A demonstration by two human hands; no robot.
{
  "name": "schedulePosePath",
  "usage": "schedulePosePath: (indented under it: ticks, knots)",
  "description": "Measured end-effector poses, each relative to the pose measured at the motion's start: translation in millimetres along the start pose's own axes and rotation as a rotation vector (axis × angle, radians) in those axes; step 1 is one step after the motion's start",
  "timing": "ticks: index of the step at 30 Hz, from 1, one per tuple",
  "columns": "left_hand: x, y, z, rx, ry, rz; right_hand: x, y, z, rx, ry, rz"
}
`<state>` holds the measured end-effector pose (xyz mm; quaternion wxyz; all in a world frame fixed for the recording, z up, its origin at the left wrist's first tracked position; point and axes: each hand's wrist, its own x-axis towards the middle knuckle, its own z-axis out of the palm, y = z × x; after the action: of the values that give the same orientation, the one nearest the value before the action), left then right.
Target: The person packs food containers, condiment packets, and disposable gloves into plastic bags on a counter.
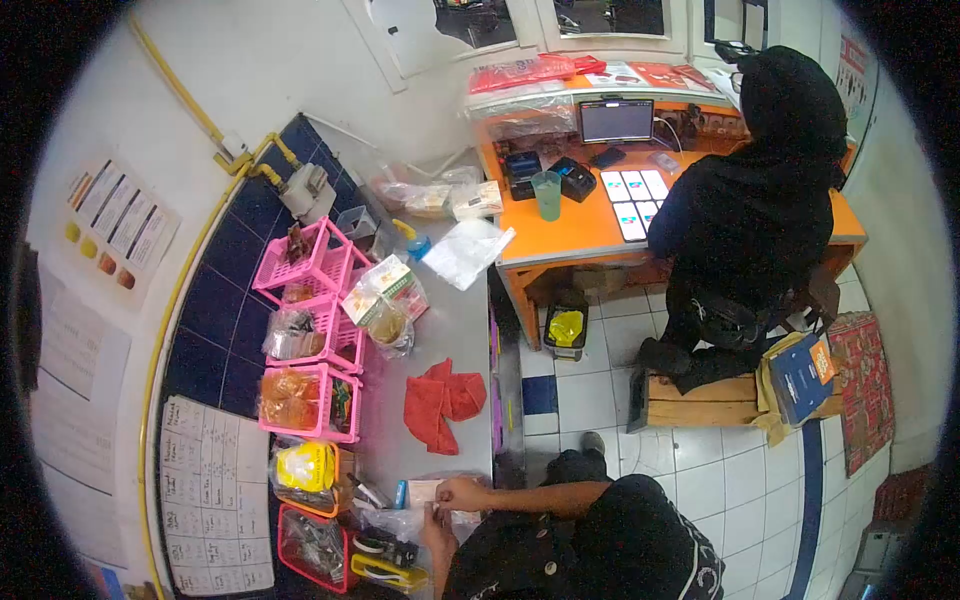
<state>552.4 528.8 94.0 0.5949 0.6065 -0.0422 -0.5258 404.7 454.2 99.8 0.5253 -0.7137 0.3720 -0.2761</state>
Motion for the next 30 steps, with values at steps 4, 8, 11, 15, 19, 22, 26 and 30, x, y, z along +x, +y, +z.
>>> schedulePosePath:
  ticks: [4,8,11,15,19,22,26,30]
  knots:
    - [-15,12,15,-0.021,0.068,-0.008,-2,5,2,0.088,-0.010,0.004]
    - [-6,6,9,-0.033,0.074,-0.026,-3,4,3,0.100,0.013,-0.002]
    - [-8,8,10,-0.019,0.063,-0.027,-4,1,2,0.178,0.010,0.021]
    - [-7,8,6,-0.013,0.042,-0.044,-4,4,5,0.155,0.025,-0.004]
    - [4,-3,-6,0.072,0.006,0.002,-5,-4,3,0.102,0.023,0.002]
    - [10,-3,-11,0.159,-0.051,0.075,-3,-12,-4,0.054,0.018,-0.015]
    - [31,5,-28,0.451,-0.122,0.057,10,-9,-8,-0.092,-0.153,0.004]
    - [-5,42,-5,0.900,-0.271,0.509,27,28,4,0.052,-0.288,-0.110]
